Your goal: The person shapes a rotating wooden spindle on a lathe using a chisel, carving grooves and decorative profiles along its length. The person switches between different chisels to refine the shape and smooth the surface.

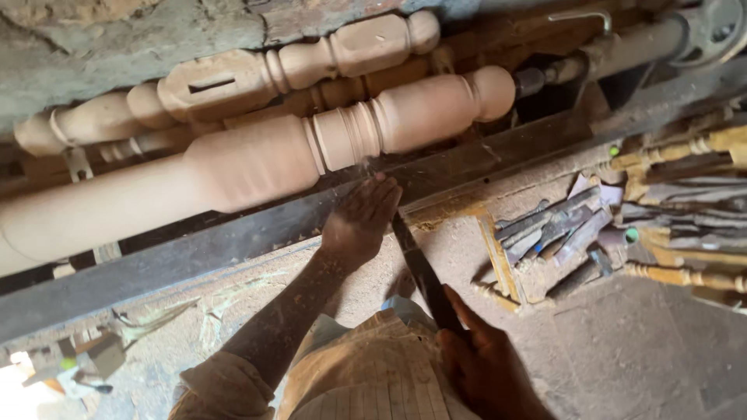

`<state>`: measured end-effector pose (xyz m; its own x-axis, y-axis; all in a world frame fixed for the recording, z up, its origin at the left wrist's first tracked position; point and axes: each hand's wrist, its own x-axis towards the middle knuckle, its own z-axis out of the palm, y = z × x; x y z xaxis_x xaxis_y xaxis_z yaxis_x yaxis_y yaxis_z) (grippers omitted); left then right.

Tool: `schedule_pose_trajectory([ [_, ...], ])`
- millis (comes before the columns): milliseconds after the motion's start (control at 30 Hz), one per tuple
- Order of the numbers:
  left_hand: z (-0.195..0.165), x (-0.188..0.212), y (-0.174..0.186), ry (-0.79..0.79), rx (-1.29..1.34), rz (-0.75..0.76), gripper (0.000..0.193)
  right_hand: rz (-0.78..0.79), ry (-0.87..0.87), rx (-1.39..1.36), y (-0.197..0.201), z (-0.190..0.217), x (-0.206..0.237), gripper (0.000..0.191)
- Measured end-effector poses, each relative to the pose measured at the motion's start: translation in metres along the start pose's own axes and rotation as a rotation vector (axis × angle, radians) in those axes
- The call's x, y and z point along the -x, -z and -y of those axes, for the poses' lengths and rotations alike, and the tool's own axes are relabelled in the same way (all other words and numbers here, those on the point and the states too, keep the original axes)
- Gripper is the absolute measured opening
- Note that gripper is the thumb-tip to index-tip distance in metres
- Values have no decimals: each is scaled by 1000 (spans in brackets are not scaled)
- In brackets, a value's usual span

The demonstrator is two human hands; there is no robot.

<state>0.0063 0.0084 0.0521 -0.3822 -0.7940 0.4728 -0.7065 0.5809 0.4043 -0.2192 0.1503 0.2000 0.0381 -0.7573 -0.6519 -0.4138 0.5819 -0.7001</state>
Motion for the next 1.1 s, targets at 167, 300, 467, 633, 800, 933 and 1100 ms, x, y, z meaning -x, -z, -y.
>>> schedule_pose_trajectory([
  [167, -1, 0, 8, -51, -63, -8, 43, -143, -63, 49, -50, 16, 13, 69],
  [300, 0, -2, 13, -106, -14, 39, 47, -193, -73, 5, -83, 19, 25, 72],
  [467, 2, -3, 15, -127, 27, 40, 44, -125, -136, -171, -92, 17, 31, 75],
  [633, 0, -4, 11, -105, 26, 23, 43, -123, -87, 1, -82, 14, 24, 75],
  [800, -1, -6, 12, -92, 3, 48, 46, -131, -156, 2, -71, 13, 18, 76],
  [933, -3, -6, 7, -39, -32, 48, 49, -69, -126, -40, -42, 7, 9, 72],
  [1100, -4, -7, -9, 4, -36, 4, 43, 124, -144, -87, 22, 1, -12, 77],
])
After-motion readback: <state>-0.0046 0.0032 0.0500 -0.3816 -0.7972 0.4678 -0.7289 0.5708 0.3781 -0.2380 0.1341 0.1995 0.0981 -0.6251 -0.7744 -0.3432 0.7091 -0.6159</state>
